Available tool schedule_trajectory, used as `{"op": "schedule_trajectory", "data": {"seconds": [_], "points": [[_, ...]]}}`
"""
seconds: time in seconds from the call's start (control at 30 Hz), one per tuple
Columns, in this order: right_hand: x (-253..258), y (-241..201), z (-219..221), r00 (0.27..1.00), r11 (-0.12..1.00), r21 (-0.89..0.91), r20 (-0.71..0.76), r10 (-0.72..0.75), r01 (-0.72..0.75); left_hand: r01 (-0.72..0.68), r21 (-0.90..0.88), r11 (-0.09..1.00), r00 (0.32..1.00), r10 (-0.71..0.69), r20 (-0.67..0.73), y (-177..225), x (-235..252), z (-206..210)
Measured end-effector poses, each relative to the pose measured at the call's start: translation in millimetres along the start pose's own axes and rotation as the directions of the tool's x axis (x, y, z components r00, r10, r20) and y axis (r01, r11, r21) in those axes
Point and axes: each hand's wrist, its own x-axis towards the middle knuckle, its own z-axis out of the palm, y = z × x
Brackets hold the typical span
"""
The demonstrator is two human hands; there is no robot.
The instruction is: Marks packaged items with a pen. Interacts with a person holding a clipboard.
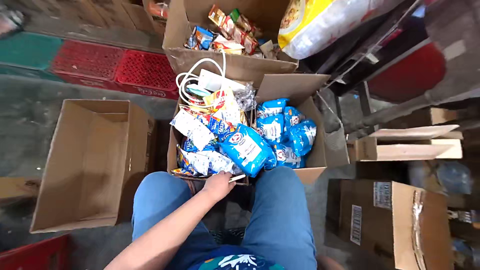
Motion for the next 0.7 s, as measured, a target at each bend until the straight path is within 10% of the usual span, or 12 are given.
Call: {"op": "schedule_trajectory", "data": {"seconds": [0.07,0.17,0.3,0.4,0.5,0.6,0.7], "points": [[41,17,-28,0.924,0.996,-0.062,-0.373,-0.081,0.063,-0.010,-0.367,0.930,0.999,-0.006,-0.042,1,-29,-6],[4,-22,-98,0.560,0.890,-0.005,-0.775,-0.291,0.456,-0.083,-0.833,0.547,0.994,-0.015,-0.109,10,-67,-3],[-68,-133,-93,0.170,0.398,-0.131,-0.752,-0.637,0.908,-0.263,-0.897,0.355,0.959,-0.008,-0.285,28,-96,7],[-87,-205,-39,0.150,0.192,-0.076,-0.374,-0.915,0.978,-0.421,-0.808,0.412,0.891,0.020,-0.454,34,-104,18],[-98,-240,-28,0.373,0.370,0.062,-0.267,-0.889,0.927,-0.384,-0.724,0.574,0.891,0.025,-0.454,30,-114,36],[-89,-258,-94,0.412,0.558,-0.271,-0.445,-0.795,0.784,-0.117,-0.506,0.855,0.992,0.128,-0.014,23,-133,66],[-33,-264,-187,0.317,0.669,-0.401,-0.653,-0.688,0.626,-0.106,-0.188,0.976,0.866,0.184,0.465,28,-122,87]]}}
